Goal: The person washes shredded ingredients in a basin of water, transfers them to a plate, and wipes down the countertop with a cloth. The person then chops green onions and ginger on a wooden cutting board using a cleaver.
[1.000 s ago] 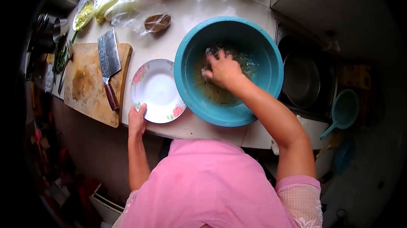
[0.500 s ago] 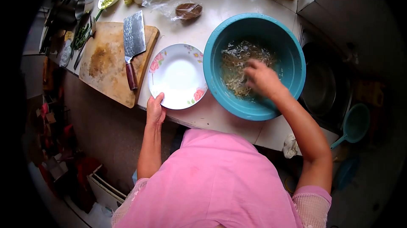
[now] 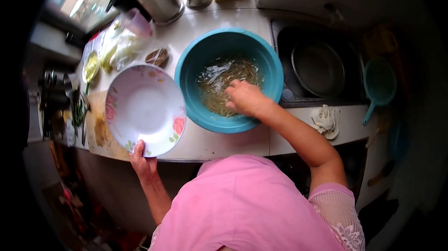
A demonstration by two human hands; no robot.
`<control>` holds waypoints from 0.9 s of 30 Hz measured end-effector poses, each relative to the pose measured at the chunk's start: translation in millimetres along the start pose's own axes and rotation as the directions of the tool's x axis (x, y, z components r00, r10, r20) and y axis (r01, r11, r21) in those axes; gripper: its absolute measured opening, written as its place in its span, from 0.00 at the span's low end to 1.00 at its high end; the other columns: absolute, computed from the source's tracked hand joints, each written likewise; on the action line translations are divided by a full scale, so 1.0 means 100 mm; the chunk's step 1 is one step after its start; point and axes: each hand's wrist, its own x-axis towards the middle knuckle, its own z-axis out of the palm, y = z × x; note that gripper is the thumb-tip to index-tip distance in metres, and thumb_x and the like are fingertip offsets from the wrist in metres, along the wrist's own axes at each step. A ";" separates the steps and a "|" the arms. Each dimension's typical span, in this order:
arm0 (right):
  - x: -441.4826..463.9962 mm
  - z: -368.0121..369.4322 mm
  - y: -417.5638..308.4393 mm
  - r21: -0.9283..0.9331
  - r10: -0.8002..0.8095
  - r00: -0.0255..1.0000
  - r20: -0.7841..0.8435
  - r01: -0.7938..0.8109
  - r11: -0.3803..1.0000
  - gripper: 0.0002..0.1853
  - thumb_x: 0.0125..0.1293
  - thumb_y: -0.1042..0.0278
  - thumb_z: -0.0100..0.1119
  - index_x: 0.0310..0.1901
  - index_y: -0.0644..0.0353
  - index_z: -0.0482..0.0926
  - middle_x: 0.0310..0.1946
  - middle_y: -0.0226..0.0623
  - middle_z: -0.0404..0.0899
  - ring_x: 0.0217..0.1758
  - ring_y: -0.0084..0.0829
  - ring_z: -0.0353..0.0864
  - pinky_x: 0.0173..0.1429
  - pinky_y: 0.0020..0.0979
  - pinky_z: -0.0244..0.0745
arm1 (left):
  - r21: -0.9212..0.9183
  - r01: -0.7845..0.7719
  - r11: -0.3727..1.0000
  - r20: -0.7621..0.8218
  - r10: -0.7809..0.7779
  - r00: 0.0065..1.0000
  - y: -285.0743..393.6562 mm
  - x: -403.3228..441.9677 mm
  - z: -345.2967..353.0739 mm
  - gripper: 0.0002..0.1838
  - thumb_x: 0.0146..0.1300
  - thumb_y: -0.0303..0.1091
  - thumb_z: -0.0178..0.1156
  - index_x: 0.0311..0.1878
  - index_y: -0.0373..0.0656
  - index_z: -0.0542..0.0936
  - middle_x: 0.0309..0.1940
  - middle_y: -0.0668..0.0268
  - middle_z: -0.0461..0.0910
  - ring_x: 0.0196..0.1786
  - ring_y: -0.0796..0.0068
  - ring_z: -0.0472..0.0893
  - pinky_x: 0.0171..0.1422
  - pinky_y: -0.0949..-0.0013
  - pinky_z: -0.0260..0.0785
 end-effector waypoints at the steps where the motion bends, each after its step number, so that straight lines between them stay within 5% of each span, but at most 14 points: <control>1: -0.02 0.07 -0.04 -0.020 -0.009 1.000 0.018 0.010 1.000 0.18 0.53 0.58 0.60 0.43 0.59 0.75 0.44 0.45 0.70 0.48 0.44 0.72 0.50 0.40 0.72 | 0.145 -0.062 0.987 -0.035 0.068 0.997 0.03 0.00 0.21 0.23 0.56 0.21 0.50 0.57 0.32 0.63 0.48 0.57 0.72 0.49 0.64 0.74 0.54 0.62 0.68; 3: -0.04 0.14 -0.15 -0.031 -0.026 0.997 0.077 0.028 0.999 0.18 0.54 0.57 0.59 0.42 0.59 0.76 0.43 0.44 0.71 0.48 0.44 0.72 0.50 0.41 0.72 | 0.298 -0.282 0.912 0.060 0.277 0.959 -0.06 0.03 0.50 0.17 0.58 0.22 0.52 0.51 0.30 0.68 0.44 0.60 0.73 0.46 0.71 0.74 0.49 0.69 0.69; 5: -0.04 0.09 -0.20 -0.020 -0.027 0.994 0.108 0.029 0.999 0.18 0.54 0.57 0.59 0.42 0.59 0.76 0.42 0.45 0.71 0.48 0.44 0.72 0.49 0.41 0.72 | 0.593 -0.562 0.577 0.304 0.486 0.820 -0.17 0.08 0.63 0.16 0.59 0.23 0.52 0.51 0.30 0.68 0.45 0.59 0.73 0.46 0.69 0.74 0.51 0.70 0.65; 8: -0.03 0.04 -0.14 -0.053 -0.012 0.996 0.092 0.017 0.998 0.15 0.54 0.59 0.58 0.39 0.59 0.78 0.41 0.44 0.73 0.47 0.44 0.74 0.48 0.41 0.73 | 0.595 -0.795 0.114 0.549 0.665 0.506 -0.13 0.02 1.04 0.18 0.60 0.25 0.52 0.53 0.29 0.66 0.47 0.55 0.73 0.49 0.67 0.73 0.55 0.69 0.62; 10: 0.04 0.03 -0.03 -0.166 0.094 0.986 0.134 -0.071 0.984 0.13 0.54 0.59 0.55 0.38 0.57 0.79 0.40 0.43 0.74 0.45 0.44 0.75 0.48 0.41 0.73 | 0.624 -0.747 0.230 0.495 0.623 0.606 -0.19 0.04 0.92 0.20 0.59 0.25 0.53 0.54 0.29 0.66 0.49 0.56 0.72 0.50 0.65 0.74 0.54 0.68 0.64; 12: 0.11 0.03 -0.05 -0.183 0.148 0.946 0.289 -0.097 0.978 0.13 0.55 0.61 0.51 0.35 0.59 0.80 0.39 0.46 0.76 0.43 0.44 0.77 0.48 0.39 0.73 | 0.429 -0.499 0.753 0.041 0.535 0.844 -0.22 0.06 0.89 0.20 0.58 0.25 0.53 0.53 0.30 0.66 0.48 0.57 0.71 0.47 0.66 0.74 0.52 0.68 0.68; 13: 0.14 0.06 -0.12 -0.170 0.137 0.884 0.447 -0.066 0.983 0.12 0.53 0.67 0.50 0.36 0.60 0.80 0.38 0.47 0.78 0.44 0.43 0.77 0.48 0.39 0.72 | 0.259 -0.307 0.916 -0.176 0.357 0.917 -0.13 0.01 0.99 0.20 0.57 0.25 0.54 0.53 0.32 0.66 0.47 0.59 0.72 0.45 0.68 0.75 0.49 0.68 0.71; 14: 0.17 0.08 -0.17 -0.154 0.124 0.796 0.592 -0.039 0.987 0.13 0.51 0.72 0.49 0.37 0.62 0.81 0.38 0.48 0.79 0.45 0.42 0.78 0.48 0.38 0.72 | 0.133 -0.196 0.971 -0.210 0.221 0.952 -0.09 0.08 0.87 0.23 0.58 0.23 0.52 0.58 0.39 0.63 0.48 0.59 0.72 0.49 0.66 0.74 0.54 0.62 0.70; 16: 0.34 0.27 -0.08 -0.013 0.036 0.830 0.556 -0.034 0.999 0.15 0.52 0.71 0.48 0.41 0.61 0.80 0.40 0.45 0.79 0.44 0.42 0.78 0.49 0.38 0.72 | -0.018 -0.188 0.982 -0.053 0.187 0.981 -0.13 0.20 0.52 0.21 0.58 0.24 0.51 0.56 0.36 0.65 0.49 0.59 0.71 0.46 0.67 0.75 0.52 0.65 0.70; 18: 0.56 0.27 0.15 0.169 -0.104 0.952 0.287 0.057 0.984 0.14 0.58 0.64 0.49 0.40 0.60 0.80 0.39 0.45 0.79 0.43 0.44 0.77 0.48 0.39 0.71 | -0.042 -0.183 0.982 -0.102 0.178 0.979 -0.17 0.20 0.21 0.21 0.58 0.24 0.49 0.57 0.36 0.64 0.49 0.59 0.71 0.48 0.66 0.74 0.53 0.63 0.69; 20: 0.63 0.03 0.34 0.275 0.022 0.998 0.060 -0.038 0.961 0.13 0.59 0.63 0.51 0.39 0.61 0.80 0.36 0.45 0.79 0.42 0.43 0.78 0.49 0.38 0.72 | -0.064 -0.175 0.983 -0.159 0.163 0.974 -0.13 0.11 -0.06 0.22 0.58 0.24 0.48 0.58 0.36 0.64 0.49 0.59 0.71 0.49 0.65 0.74 0.55 0.62 0.68; 23: 0.71 -0.19 0.60 0.162 0.257 0.959 0.121 -0.275 0.948 0.17 0.57 0.59 0.53 0.46 0.57 0.77 0.42 0.49 0.77 0.45 0.44 0.77 0.51 0.39 0.72 | -0.026 -0.118 0.993 -0.190 0.111 0.976 -0.13 -0.02 -0.36 0.24 0.57 0.24 0.46 0.59 0.32 0.62 0.50 0.57 0.70 0.52 0.61 0.72 0.58 0.58 0.65; 25: 0.62 0.01 0.57 -0.116 0.429 0.901 -0.067 -0.434 0.893 0.25 0.57 0.53 0.55 0.55 0.55 0.69 0.49 0.52 0.71 0.49 0.47 0.75 0.52 0.41 0.71 | -0.055 -0.084 0.995 -0.226 0.070 0.972 -0.24 0.00 -0.57 0.24 0.57 0.24 0.46 0.59 0.32 0.61 0.50 0.56 0.70 0.53 0.61 0.72 0.58 0.57 0.65; 27: 0.55 0.20 0.27 -0.258 0.352 0.932 0.089 -0.320 0.912 0.32 0.55 0.48 0.57 0.58 0.53 0.64 0.54 0.53 0.64 0.52 0.49 0.72 0.54 0.43 0.69 | -0.095 -0.017 0.995 -0.271 -0.009 0.963 -0.35 0.02 -0.69 0.25 0.57 0.23 0.46 0.60 0.31 0.60 0.52 0.55 0.69 0.54 0.59 0.71 0.59 0.57 0.65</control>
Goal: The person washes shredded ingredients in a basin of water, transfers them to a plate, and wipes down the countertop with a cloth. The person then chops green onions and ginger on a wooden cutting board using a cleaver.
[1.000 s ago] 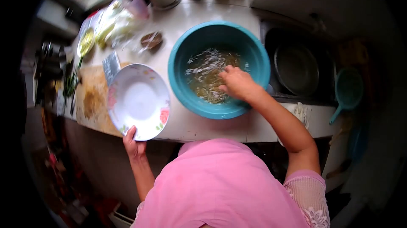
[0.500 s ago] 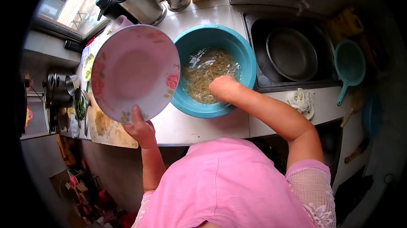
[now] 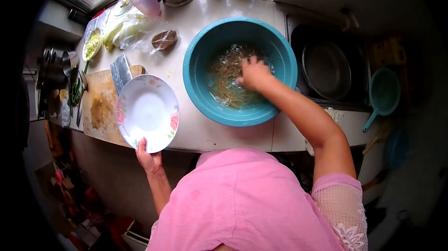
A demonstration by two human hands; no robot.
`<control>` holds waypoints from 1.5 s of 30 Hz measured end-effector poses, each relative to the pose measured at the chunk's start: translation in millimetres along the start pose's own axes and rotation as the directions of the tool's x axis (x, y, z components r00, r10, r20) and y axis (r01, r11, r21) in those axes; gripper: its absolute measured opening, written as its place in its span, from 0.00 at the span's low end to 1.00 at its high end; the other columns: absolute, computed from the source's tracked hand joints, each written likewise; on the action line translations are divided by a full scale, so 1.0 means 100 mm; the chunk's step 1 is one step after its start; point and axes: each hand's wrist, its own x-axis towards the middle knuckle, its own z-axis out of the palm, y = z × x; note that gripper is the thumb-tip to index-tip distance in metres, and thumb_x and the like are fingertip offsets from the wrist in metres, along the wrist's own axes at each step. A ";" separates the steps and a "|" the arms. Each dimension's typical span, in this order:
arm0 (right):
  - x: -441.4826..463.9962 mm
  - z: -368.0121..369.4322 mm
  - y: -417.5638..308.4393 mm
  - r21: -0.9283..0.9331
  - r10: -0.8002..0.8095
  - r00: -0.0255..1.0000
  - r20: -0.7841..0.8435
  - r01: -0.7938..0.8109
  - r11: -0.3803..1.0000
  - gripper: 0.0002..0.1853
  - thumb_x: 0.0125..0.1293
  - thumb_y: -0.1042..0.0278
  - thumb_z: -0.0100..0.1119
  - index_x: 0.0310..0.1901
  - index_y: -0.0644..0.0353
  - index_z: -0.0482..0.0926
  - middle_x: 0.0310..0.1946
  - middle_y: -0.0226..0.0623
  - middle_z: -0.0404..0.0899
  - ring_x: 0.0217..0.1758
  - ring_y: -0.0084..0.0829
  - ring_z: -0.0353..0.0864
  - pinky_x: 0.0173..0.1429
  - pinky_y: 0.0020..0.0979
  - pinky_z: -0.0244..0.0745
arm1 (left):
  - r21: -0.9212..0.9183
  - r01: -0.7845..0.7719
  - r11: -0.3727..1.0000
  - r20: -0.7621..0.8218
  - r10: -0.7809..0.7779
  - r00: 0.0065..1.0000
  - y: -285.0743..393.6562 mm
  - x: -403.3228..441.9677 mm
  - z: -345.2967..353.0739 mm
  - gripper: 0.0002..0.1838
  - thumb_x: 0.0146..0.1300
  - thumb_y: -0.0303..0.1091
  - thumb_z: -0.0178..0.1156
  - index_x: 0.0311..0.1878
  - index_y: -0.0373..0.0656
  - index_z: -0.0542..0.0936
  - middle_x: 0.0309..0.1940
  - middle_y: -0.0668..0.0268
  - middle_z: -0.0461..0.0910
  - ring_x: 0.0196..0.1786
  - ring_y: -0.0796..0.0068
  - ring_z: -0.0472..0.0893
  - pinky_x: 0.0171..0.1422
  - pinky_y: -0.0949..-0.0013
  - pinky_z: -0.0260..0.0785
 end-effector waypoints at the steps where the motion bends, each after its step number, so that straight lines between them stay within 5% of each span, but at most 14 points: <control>1: -0.05 0.01 -0.08 -0.086 -0.115 0.993 0.039 0.118 0.989 0.31 0.54 0.48 0.57 0.58 0.53 0.65 0.55 0.51 0.63 0.53 0.48 0.71 0.55 0.43 0.69 | -0.005 0.002 1.000 -0.008 -0.002 1.000 -0.05 0.01 -0.02 0.25 0.57 0.23 0.46 0.60 0.31 0.60 0.52 0.55 0.69 0.54 0.59 0.71 0.59 0.57 0.65; 3: -0.02 -0.29 -0.06 0.065 -0.284 0.949 0.134 0.278 0.958 0.27 0.55 0.49 0.57 0.53 0.55 0.70 0.50 0.44 0.71 0.51 0.44 0.73 0.53 0.40 0.71 | 0.039 0.041 0.998 -0.027 -0.040 0.999 -0.13 0.03 -0.06 0.26 0.56 0.23 0.46 0.61 0.31 0.59 0.53 0.54 0.68 0.54 0.59 0.71 0.59 0.57 0.64; 5: 0.22 -0.44 0.12 0.144 -0.056 0.996 0.064 0.046 0.988 0.23 0.56 0.50 0.56 0.49 0.56 0.73 0.45 0.43 0.75 0.47 0.45 0.76 0.48 0.41 0.73 | 0.033 0.078 0.996 -0.015 -0.077 0.997 -0.24 0.07 -0.18 0.27 0.56 0.22 0.46 0.61 0.31 0.58 0.54 0.54 0.68 0.55 0.59 0.70 0.59 0.58 0.64; 6: 0.35 -0.31 0.29 0.110 -0.028 0.988 -0.154 0.045 0.993 0.22 0.57 0.48 0.55 0.46 0.56 0.74 0.42 0.44 0.77 0.43 0.48 0.77 0.45 0.42 0.73 | 0.036 0.090 0.995 0.007 -0.090 0.996 -0.29 0.08 -0.23 0.25 0.57 0.23 0.47 0.60 0.32 0.60 0.52 0.56 0.70 0.53 0.60 0.72 0.57 0.57 0.66; 10: 0.39 -0.13 0.03 0.137 0.091 0.992 -0.083 -0.079 0.987 0.38 0.56 0.32 0.45 0.62 0.50 0.61 0.56 0.53 0.62 0.57 0.54 0.65 0.55 0.47 0.67 | 0.039 0.115 0.993 0.051 -0.117 0.992 -0.34 0.10 -0.21 0.25 0.57 0.23 0.47 0.60 0.33 0.60 0.51 0.57 0.71 0.52 0.60 0.73 0.56 0.57 0.68; 15: 0.15 0.06 -0.38 -0.018 -0.220 0.958 -0.183 0.221 0.975 0.45 0.45 0.28 0.54 0.61 0.47 0.62 0.57 0.52 0.60 0.58 0.52 0.62 0.55 0.48 0.68 | 0.065 0.106 0.992 0.049 -0.109 0.993 -0.24 0.14 -0.12 0.26 0.56 0.22 0.45 0.60 0.30 0.60 0.52 0.55 0.69 0.53 0.60 0.72 0.58 0.60 0.64; 19: -0.05 0.14 -0.33 -0.078 -0.458 0.887 -0.063 0.453 0.888 0.30 0.46 0.49 0.64 0.52 0.48 0.69 0.50 0.45 0.65 0.54 0.47 0.66 0.46 0.44 0.73 | 0.052 0.056 0.997 0.048 -0.058 0.997 -0.13 0.17 -0.08 0.25 0.58 0.24 0.48 0.61 0.35 0.60 0.50 0.58 0.71 0.51 0.61 0.73 0.56 0.59 0.67; 22: 0.05 0.27 -0.10 0.025 -0.438 0.897 0.063 0.437 0.899 0.23 0.46 0.60 0.63 0.47 0.49 0.72 0.48 0.45 0.66 0.48 0.46 0.71 0.45 0.43 0.73 | 0.048 0.018 0.999 0.005 -0.018 1.000 -0.03 0.14 0.04 0.24 0.57 0.22 0.44 0.60 0.32 0.61 0.51 0.56 0.70 0.52 0.62 0.72 0.57 0.61 0.65; 26: 0.07 0.05 0.19 0.346 -0.322 0.946 -0.047 0.318 0.883 0.19 0.44 0.73 0.59 0.43 0.56 0.77 0.37 0.50 0.77 0.42 0.49 0.76 0.47 0.37 0.73 | 0.052 -0.038 0.998 0.052 0.035 0.998 0.06 0.12 0.17 0.23 0.58 0.23 0.45 0.59 0.32 0.62 0.49 0.57 0.71 0.50 0.64 0.73 0.56 0.62 0.66; 30: -0.06 -0.31 0.31 0.881 -0.136 0.972 0.190 -0.108 0.460 0.15 0.47 0.75 0.60 0.40 0.63 0.75 0.33 0.35 0.76 0.36 0.26 0.76 0.44 0.28 0.73 | 0.056 -0.052 0.997 0.154 0.043 0.987 0.13 0.07 0.44 0.22 0.57 0.22 0.46 0.57 0.32 0.64 0.47 0.58 0.72 0.49 0.66 0.74 0.55 0.64 0.67; 36: -0.25 -0.54 0.40 0.980 -0.050 0.981 0.189 -0.185 0.073 0.18 0.49 0.79 0.60 0.44 0.63 0.72 0.34 0.33 0.76 0.37 0.25 0.77 0.43 0.27 0.75 | 0.143 -0.170 0.975 0.252 0.131 0.959 0.06 -0.05 1.07 0.21 0.56 0.21 0.50 0.55 0.32 0.65 0.45 0.60 0.73 0.46 0.70 0.74 0.53 0.68 0.67; 41: -0.34 -0.63 0.41 0.984 -0.010 0.986 0.169 -0.168 0.062 0.19 0.48 0.79 0.61 0.45 0.63 0.72 0.35 0.34 0.76 0.37 0.25 0.77 0.43 0.27 0.76 | 0.342 -0.475 0.811 0.432 0.313 0.846 -0.13 -0.10 1.36 0.21 0.58 0.22 0.51 0.56 0.34 0.65 0.47 0.60 0.72 0.48 0.73 0.73 0.53 0.73 0.64; 45: -0.47 -0.86 0.36 0.996 -0.022 0.998 0.052 -0.050 0.077 0.19 0.48 0.79 0.61 0.45 0.63 0.72 0.35 0.34 0.77 0.36 0.23 0.77 0.42 0.25 0.75 | 0.314 -0.414 0.855 0.504 0.220 0.836 -0.25 -0.14 1.55 0.20 0.58 0.22 0.50 0.56 0.34 0.65 0.46 0.61 0.72 0.47 0.74 0.72 0.54 0.73 0.63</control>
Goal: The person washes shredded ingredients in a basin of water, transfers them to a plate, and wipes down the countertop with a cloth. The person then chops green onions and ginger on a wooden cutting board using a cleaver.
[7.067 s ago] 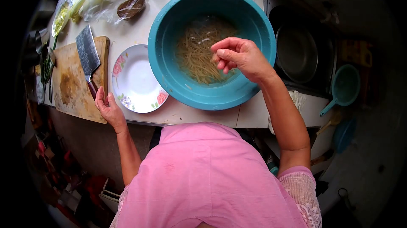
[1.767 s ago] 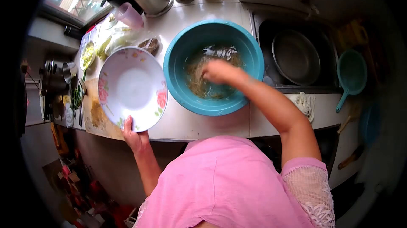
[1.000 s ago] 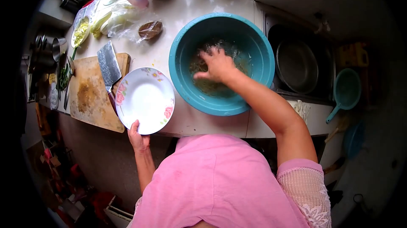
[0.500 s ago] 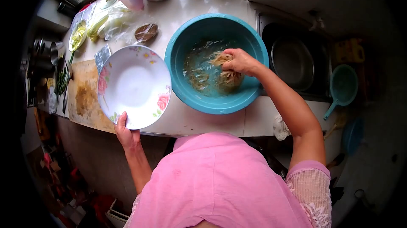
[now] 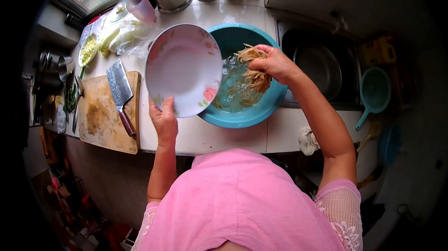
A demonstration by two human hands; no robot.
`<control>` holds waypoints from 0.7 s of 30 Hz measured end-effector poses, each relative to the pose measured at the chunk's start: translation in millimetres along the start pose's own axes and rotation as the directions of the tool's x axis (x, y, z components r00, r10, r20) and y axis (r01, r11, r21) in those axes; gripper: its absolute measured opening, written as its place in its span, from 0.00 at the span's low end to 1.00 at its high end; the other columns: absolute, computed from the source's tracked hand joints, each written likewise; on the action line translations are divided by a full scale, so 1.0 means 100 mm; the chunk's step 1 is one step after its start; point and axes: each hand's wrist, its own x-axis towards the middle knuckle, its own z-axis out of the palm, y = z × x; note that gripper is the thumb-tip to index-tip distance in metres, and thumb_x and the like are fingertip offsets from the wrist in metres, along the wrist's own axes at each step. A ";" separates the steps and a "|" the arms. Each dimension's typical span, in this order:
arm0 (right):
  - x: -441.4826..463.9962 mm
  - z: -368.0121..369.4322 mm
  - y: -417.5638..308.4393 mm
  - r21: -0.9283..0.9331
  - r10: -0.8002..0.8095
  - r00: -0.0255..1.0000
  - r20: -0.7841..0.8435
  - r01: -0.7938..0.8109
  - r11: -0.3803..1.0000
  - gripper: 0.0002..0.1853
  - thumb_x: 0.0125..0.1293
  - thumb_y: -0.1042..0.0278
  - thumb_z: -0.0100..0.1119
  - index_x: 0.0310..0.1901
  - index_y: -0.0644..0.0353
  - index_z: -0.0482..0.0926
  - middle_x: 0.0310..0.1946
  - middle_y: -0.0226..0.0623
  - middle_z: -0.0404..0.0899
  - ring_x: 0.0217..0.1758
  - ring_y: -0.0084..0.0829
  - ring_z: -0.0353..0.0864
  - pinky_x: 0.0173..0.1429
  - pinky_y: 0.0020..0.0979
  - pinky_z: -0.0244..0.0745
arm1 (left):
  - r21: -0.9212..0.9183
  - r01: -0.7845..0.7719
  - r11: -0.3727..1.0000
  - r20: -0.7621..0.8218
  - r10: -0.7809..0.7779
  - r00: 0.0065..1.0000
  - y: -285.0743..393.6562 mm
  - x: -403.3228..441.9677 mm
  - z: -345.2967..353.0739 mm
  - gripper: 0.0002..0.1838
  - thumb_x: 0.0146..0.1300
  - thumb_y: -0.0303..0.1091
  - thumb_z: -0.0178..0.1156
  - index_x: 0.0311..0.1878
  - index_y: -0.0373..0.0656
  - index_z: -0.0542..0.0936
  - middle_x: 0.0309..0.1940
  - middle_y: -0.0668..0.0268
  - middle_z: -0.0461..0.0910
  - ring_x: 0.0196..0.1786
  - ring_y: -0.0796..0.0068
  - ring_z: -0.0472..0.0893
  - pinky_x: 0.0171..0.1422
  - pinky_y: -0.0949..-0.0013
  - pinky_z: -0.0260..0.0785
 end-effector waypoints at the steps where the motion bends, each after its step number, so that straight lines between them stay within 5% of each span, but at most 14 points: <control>1: -0.05 0.03 -0.10 0.025 -0.053 0.998 0.020 0.052 0.998 0.19 0.49 0.79 0.61 0.45 0.64 0.71 0.34 0.33 0.77 0.35 0.22 0.77 0.41 0.24 0.75 | 0.000 -0.003 1.000 -0.003 0.003 1.000 -0.02 0.02 0.04 0.20 0.58 0.22 0.50 0.56 0.34 0.65 0.46 0.61 0.72 0.47 0.74 0.72 0.54 0.73 0.63; 4: -0.23 0.26 -0.45 0.006 -0.261 0.963 0.070 0.262 0.965 0.17 0.51 0.79 0.61 0.45 0.65 0.71 0.34 0.32 0.77 0.35 0.20 0.77 0.41 0.23 0.75 | -0.066 0.122 0.990 0.079 -0.117 0.990 -0.16 0.06 0.14 0.19 0.57 0.22 0.49 0.54 0.34 0.66 0.44 0.62 0.73 0.45 0.75 0.73 0.52 0.74 0.64; 6: -0.29 0.47 -0.52 0.025 -0.387 0.918 0.088 0.386 0.922 0.16 0.54 0.78 0.60 0.45 0.64 0.71 0.34 0.31 0.76 0.35 0.19 0.77 0.40 0.19 0.75 | -0.251 0.345 0.905 0.131 -0.322 0.938 -0.27 0.06 0.20 0.19 0.56 0.22 0.49 0.53 0.34 0.67 0.44 0.61 0.73 0.43 0.75 0.73 0.50 0.74 0.66; 8: -0.27 0.67 -0.43 -0.013 -0.383 0.920 0.078 0.385 0.923 0.16 0.55 0.76 0.59 0.47 0.63 0.71 0.38 0.34 0.75 0.41 0.22 0.76 0.44 0.23 0.75 | -0.324 0.409 0.853 0.157 -0.377 0.913 -0.28 0.04 0.26 0.20 0.56 0.22 0.49 0.54 0.33 0.66 0.44 0.60 0.73 0.44 0.73 0.74 0.50 0.72 0.67; 10: -0.22 0.66 -0.29 -0.589 -0.476 0.802 0.359 0.591 0.551 0.23 0.54 0.69 0.62 0.52 0.63 0.70 0.44 0.46 0.73 0.51 0.32 0.73 0.51 0.30 0.71 | -0.421 0.524 0.740 0.219 -0.478 0.851 -0.24 0.01 0.29 0.20 0.55 0.21 0.49 0.54 0.33 0.66 0.45 0.59 0.73 0.44 0.71 0.75 0.50 0.70 0.68; 12: -0.22 0.61 -0.30 -0.661 -0.437 0.833 0.338 0.541 0.519 0.21 0.55 0.66 0.62 0.50 0.61 0.73 0.43 0.45 0.75 0.45 0.32 0.76 0.47 0.29 0.73 | -0.456 0.531 0.715 0.235 -0.479 0.846 -0.22 0.00 0.28 0.21 0.56 0.21 0.49 0.55 0.32 0.65 0.45 0.58 0.73 0.44 0.70 0.75 0.50 0.69 0.69; 18: 0.14 0.10 -0.31 -0.422 -0.339 0.932 -0.130 0.257 0.870 0.12 0.63 0.64 0.53 0.41 0.62 0.78 0.27 0.34 0.78 0.25 0.21 0.75 0.30 0.23 0.75 | -0.470 0.468 0.748 0.112 -0.476 0.872 -0.08 -0.04 0.06 0.13 0.55 0.21 0.51 0.45 0.36 0.69 0.33 0.65 0.74 0.34 0.76 0.75 0.38 0.74 0.69; 21: 0.37 0.00 0.09 -0.792 0.001 0.988 -0.153 -0.123 0.599 0.14 0.63 0.62 0.50 0.44 0.64 0.74 0.33 0.42 0.78 0.31 0.33 0.79 0.32 0.30 0.76 | -0.466 0.355 0.811 -0.020 -0.411 0.912 -0.04 -0.06 -0.19 0.11 0.55 0.21 0.51 0.44 0.36 0.70 0.33 0.65 0.74 0.34 0.75 0.76 0.40 0.72 0.71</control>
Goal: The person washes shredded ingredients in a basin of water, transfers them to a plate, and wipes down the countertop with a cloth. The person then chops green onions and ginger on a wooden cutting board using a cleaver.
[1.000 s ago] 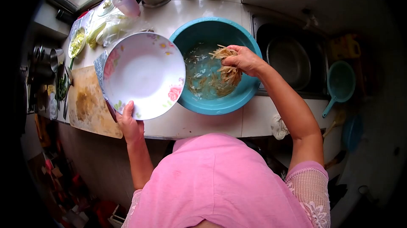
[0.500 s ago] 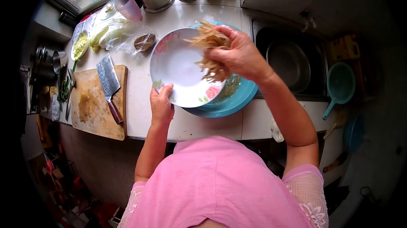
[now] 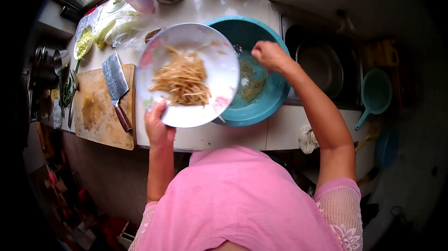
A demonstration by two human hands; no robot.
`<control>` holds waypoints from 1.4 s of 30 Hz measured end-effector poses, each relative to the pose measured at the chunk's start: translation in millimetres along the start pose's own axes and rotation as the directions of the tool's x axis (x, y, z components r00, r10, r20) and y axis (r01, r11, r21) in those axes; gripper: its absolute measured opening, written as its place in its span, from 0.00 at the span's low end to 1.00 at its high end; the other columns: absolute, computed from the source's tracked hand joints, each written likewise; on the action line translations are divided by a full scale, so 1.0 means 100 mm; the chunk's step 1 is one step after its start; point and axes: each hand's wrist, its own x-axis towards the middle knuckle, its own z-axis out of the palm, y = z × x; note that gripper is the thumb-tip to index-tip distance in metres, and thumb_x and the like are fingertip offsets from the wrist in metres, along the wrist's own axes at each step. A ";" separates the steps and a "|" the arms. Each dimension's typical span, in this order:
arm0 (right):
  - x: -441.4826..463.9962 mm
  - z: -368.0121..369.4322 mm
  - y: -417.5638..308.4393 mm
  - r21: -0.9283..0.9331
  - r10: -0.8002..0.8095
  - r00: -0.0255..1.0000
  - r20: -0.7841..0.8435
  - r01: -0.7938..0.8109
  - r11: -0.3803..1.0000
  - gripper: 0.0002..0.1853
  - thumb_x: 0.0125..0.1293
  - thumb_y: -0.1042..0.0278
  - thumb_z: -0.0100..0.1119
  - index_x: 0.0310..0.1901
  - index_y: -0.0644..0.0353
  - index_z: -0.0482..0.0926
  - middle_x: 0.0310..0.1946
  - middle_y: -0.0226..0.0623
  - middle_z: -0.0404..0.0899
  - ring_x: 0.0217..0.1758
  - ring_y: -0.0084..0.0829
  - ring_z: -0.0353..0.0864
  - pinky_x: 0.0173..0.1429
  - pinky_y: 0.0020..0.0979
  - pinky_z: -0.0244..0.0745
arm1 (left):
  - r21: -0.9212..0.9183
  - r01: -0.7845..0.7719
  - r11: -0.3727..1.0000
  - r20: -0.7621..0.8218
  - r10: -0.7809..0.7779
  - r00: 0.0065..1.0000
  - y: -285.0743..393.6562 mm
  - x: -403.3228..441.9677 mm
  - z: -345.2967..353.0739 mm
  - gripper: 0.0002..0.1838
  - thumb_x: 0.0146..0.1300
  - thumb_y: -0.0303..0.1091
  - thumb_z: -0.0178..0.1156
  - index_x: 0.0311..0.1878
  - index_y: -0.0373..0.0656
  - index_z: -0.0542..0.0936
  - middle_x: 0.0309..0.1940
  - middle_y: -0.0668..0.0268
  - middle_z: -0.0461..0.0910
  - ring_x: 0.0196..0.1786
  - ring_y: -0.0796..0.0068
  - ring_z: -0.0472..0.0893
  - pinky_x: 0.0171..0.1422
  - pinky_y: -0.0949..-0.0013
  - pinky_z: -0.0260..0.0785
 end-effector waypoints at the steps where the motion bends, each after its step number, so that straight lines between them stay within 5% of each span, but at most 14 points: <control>1: 0.03 0.10 0.01 -0.185 0.147 0.984 0.100 -0.127 0.975 0.16 0.63 0.61 0.50 0.45 0.66 0.72 0.36 0.46 0.78 0.35 0.39 0.80 0.35 0.35 0.77 | 0.007 -0.053 0.999 -0.042 0.053 0.998 0.07 -0.01 -0.05 0.11 0.55 0.21 0.51 0.43 0.37 0.71 0.33 0.65 0.74 0.34 0.75 0.76 0.40 0.72 0.71; 3: 0.25 0.49 0.28 -0.328 0.113 0.993 0.042 -0.094 0.940 0.26 0.62 0.51 0.47 0.51 0.68 0.65 0.48 0.58 0.71 0.50 0.52 0.73 0.55 0.45 0.68 | -0.018 -0.071 0.997 -0.079 0.069 0.994 0.18 0.04 -0.27 0.16 0.56 0.22 0.51 0.50 0.36 0.69 0.36 0.65 0.75 0.38 0.73 0.77 0.45 0.70 0.72; 5: 0.39 0.84 0.27 -0.336 0.025 0.990 -0.140 -0.071 0.939 0.30 0.61 0.46 0.45 0.54 0.67 0.62 0.53 0.60 0.64 0.50 0.54 0.72 0.54 0.44 0.69 | -0.020 -0.164 0.986 -0.130 0.160 0.978 0.30 0.02 -0.34 0.19 0.57 0.22 0.49 0.54 0.36 0.67 0.40 0.62 0.75 0.43 0.70 0.77 0.50 0.67 0.70; 10: 0.45 1.13 -0.27 -0.246 -0.140 0.979 -0.148 0.101 0.964 0.34 0.59 0.38 0.47 0.54 0.64 0.63 0.50 0.57 0.63 0.47 0.57 0.72 0.48 0.48 0.72 | -0.006 -0.220 0.976 -0.155 0.216 0.964 0.44 0.05 -0.60 0.21 0.58 0.24 0.48 0.57 0.34 0.65 0.45 0.60 0.73 0.47 0.68 0.75 0.54 0.64 0.68; 15: 0.23 1.36 -0.40 -0.389 -0.360 0.927 -0.101 0.296 0.872 0.24 0.55 0.49 0.56 0.49 0.56 0.69 0.47 0.50 0.64 0.46 0.51 0.71 0.43 0.45 0.74 | 0.026 -0.248 0.968 -0.223 0.248 0.943 0.46 0.08 -0.65 0.18 0.58 0.25 0.49 0.53 0.34 0.67 0.42 0.62 0.74 0.45 0.69 0.76 0.52 0.66 0.69; 21: -0.01 1.28 -0.07 -0.292 -0.492 0.805 0.332 0.583 0.758 0.15 0.51 0.69 0.55 0.43 0.52 0.72 0.42 0.48 0.68 0.41 0.49 0.73 0.43 0.44 0.73 | -0.020 -0.182 0.983 -0.213 0.174 0.962 0.37 0.14 -0.76 0.18 0.57 0.23 0.50 0.53 0.35 0.68 0.41 0.62 0.74 0.44 0.70 0.76 0.51 0.67 0.69; 23: 0.03 1.23 0.10 -0.161 -0.508 0.794 0.334 0.580 0.799 0.12 0.46 0.73 0.57 0.36 0.55 0.75 0.37 0.49 0.72 0.35 0.47 0.76 0.42 0.39 0.73 | -0.019 -0.180 0.984 -0.187 0.173 0.967 0.34 0.14 -0.69 0.17 0.58 0.24 0.50 0.52 0.35 0.68 0.41 0.62 0.75 0.45 0.69 0.76 0.52 0.66 0.69; 25: 0.13 1.09 0.21 0.072 -0.332 0.811 0.481 0.341 0.937 0.11 0.44 0.73 0.58 0.34 0.57 0.76 0.31 0.44 0.75 0.33 0.37 0.77 0.40 0.33 0.73 | -0.022 -0.185 0.983 -0.162 0.179 0.970 0.30 0.13 -0.60 0.16 0.58 0.26 0.50 0.51 0.34 0.69 0.41 0.62 0.75 0.45 0.68 0.76 0.53 0.65 0.69; 26: 0.02 0.88 0.10 0.265 -0.097 0.800 0.592 -0.079 0.961 0.11 0.46 0.72 0.59 0.35 0.59 0.76 0.27 0.36 0.76 0.32 0.28 0.76 0.37 0.27 0.73 | -0.016 -0.164 0.986 -0.153 0.160 0.975 0.29 0.12 -0.54 0.17 0.57 0.23 0.50 0.52 0.35 0.68 0.40 0.63 0.75 0.44 0.69 0.76 0.51 0.66 0.69; 29: -0.14 0.52 0.01 0.525 -0.036 0.844 0.536 -0.299 0.797 0.13 0.50 0.74 0.60 0.39 0.62 0.74 0.31 0.35 0.75 0.32 0.26 0.76 0.36 0.27 0.75 | -0.002 -0.149 0.989 -0.120 0.148 0.982 0.25 0.07 -0.35 0.17 0.56 0.21 0.51 0.51 0.36 0.68 0.38 0.62 0.74 0.40 0.71 0.77 0.48 0.68 0.71; 31: -0.21 0.32 0.06 0.626 -0.088 0.879 0.469 -0.261 0.735 0.14 0.52 0.74 0.60 0.42 0.60 0.72 0.35 0.37 0.74 0.35 0.27 0.76 0.40 0.27 0.75 | 0.018 -0.144 0.989 -0.097 0.145 0.985 0.18 0.07 -0.29 0.16 0.56 0.20 0.50 0.50 0.36 0.69 0.37 0.63 0.75 0.39 0.72 0.76 0.47 0.69 0.71; 35: -0.62 -0.21 -0.32 0.722 -0.282 0.953 0.115 0.115 0.682 0.10 0.54 0.76 0.59 0.39 0.61 0.73 0.31 0.30 0.77 0.32 0.19 0.77 0.37 0.23 0.75 | 0.059 -0.116 0.992 0.004 0.116 0.993 0.07 0.06 -0.10 0.16 0.56 0.20 0.50 0.49 0.34 0.68 0.38 0.63 0.75 0.39 0.74 0.76 0.47 0.72 0.69; 39: -1.00 -0.42 -0.80 0.665 -0.512 0.811 -0.282 0.550 0.505 0.08 0.58 0.77 0.57 0.40 0.62 0.73 0.32 0.29 0.78 0.29 0.15 0.76 0.33 0.18 0.74 | 0.011 -0.017 1.000 0.036 0.017 0.999 -0.07 0.04 0.05 0.16 0.56 0.20 0.50 0.49 0.33 0.68 0.38 0.62 0.74 0.40 0.74 0.76 0.47 0.72 0.69; 42: -0.96 -0.07 -0.95 0.759 -0.548 0.764 -0.340 0.567 0.320 0.07 0.59 0.79 0.54 0.39 0.62 0.73 0.41 0.37 0.76 0.31 0.19 0.77 0.30 0.20 0.75 | -0.002 0.044 0.999 0.078 -0.044 0.996 -0.13 0.02 0.08 0.16 0.56 0.21 0.50 0.49 0.33 0.68 0.39 0.62 0.74 0.40 0.73 0.76 0.47 0.71 0.69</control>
